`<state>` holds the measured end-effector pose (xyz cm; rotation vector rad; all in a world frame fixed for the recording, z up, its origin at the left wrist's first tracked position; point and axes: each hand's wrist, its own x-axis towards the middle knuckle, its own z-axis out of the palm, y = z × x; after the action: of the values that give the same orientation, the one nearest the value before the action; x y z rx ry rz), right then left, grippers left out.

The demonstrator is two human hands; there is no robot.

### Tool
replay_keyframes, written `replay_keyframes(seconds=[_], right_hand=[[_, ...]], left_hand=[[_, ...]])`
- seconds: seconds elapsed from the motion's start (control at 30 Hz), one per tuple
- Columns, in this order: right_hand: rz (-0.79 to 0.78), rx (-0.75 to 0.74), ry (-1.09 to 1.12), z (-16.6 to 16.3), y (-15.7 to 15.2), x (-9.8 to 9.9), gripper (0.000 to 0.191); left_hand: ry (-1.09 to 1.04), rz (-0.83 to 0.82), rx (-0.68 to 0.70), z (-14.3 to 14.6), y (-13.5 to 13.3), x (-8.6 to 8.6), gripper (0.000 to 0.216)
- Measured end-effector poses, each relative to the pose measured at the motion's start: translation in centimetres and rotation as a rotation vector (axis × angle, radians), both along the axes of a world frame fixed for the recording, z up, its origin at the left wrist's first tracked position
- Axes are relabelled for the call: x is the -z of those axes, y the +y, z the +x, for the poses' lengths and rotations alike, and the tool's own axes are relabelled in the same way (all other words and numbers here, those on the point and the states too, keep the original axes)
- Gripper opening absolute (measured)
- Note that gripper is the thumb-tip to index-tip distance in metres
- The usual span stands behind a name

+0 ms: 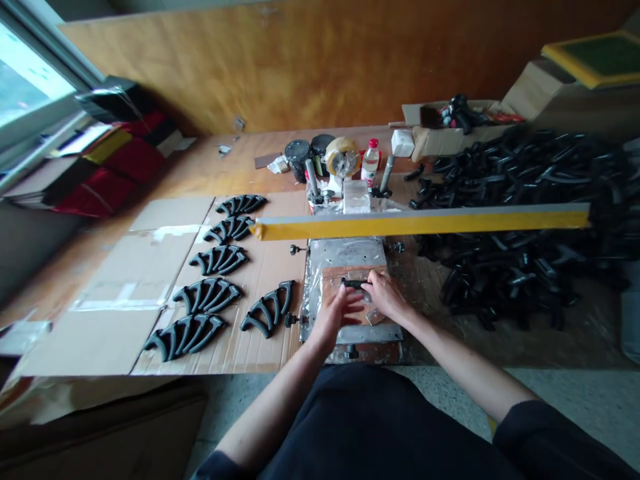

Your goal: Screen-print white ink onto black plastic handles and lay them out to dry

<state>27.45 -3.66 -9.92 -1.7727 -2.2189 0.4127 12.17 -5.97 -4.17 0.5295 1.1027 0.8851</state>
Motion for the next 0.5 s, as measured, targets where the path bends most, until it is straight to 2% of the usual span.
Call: replay_keyframes(seconds=[0.07,0.13,0.2,0.27,0.37,0.4,0.43,0.5], right_hand=[[0.053,-0.105,0.072,-1.4,-1.2,-1.1,0.007],[0.116,-0.301,0.168,-1.5,-1.6,-1.6,0.009],[0.143,-0.382,0.236,0.6,-0.3,-1.6,0.015],[0.164,-0.233,0.224,5.1,2.4,-1.0,0.024],[0.183,0.224,0.043,13.9,7.3,1.1,0.038],[0.142,0.305,-0.024,16.5,8.7,2.1,0.041],[0.079,0.345,-0.085,18.7,9.8,3.1,0.045],[-0.034,0.272,-0.147,21.6,11.2,5.2,0.049]], left_hand=[[-0.094,-0.120,0.032,0.7,-2.2,2.1,0.049],[-0.130,-0.129,-0.082,0.1,-3.4,3.2,0.044],[-0.047,-0.104,-0.203,-2.0,-3.6,3.9,0.041],[0.114,-0.066,-0.326,-5.7,-3.6,4.7,0.038],[0.401,-0.082,-0.533,-12.4,-4.4,6.6,0.032],[0.498,-0.123,-0.567,-14.4,-4.9,7.4,0.031],[0.608,-0.172,-0.567,-16.0,-5.5,8.2,0.031],[0.824,-0.256,-0.513,-18.3,-6.3,9.6,0.033]])
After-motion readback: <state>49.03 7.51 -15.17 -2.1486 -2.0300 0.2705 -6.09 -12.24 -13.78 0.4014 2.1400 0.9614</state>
